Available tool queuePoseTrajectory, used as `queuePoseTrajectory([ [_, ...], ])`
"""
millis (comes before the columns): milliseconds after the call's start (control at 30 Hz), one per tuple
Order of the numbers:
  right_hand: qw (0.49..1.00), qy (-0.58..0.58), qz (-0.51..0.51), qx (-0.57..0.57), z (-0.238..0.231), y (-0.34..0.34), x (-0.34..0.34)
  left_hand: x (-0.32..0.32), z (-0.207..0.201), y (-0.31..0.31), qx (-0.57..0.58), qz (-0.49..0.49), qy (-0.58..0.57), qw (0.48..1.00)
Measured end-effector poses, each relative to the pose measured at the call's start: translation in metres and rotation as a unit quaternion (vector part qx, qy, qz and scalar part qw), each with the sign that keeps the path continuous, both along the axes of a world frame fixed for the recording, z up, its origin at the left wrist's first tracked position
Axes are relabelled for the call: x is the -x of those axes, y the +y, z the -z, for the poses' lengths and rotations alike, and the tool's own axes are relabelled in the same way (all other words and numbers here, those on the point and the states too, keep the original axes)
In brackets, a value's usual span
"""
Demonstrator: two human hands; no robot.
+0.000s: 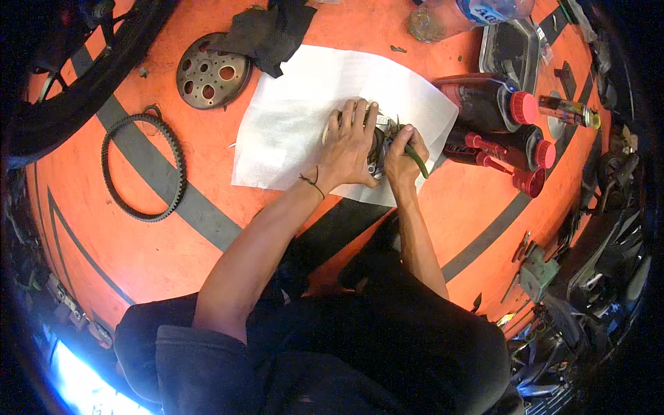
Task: The person cleans a motorcycle clutch assembly with a cloth, then uses pliers and a screwdriver to remove and replace small springs on the clutch shoes.
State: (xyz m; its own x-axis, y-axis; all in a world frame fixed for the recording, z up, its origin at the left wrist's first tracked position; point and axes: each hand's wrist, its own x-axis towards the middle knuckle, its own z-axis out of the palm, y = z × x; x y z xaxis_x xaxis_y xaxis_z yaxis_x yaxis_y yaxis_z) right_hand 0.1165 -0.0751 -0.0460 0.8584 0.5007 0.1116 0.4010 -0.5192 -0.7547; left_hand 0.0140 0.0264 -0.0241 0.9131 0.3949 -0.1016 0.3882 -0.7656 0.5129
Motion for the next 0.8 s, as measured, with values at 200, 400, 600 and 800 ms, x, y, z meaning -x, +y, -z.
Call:
queuePoseTrajectory([
  [200,0.991,-0.116,-0.044,0.04,0.002,0.0,0.0,0.0,0.001,0.002,0.019,0.003,-0.007,1.0],
  [400,0.988,-0.12,-0.075,0.056,0.004,0.001,-0.009,0.001,0.001,0.004,0.014,0.01,0.008,1.0],
  [600,0.994,-0.069,-0.016,0.086,0.006,0.006,-0.01,0.0,0.002,0.002,0.006,0.006,0.006,1.0],
  [800,0.994,0.018,0.034,0.1,-0.004,0.021,-0.009,0.0,0.008,-0.001,0.033,-0.016,-0.013,0.999],
])
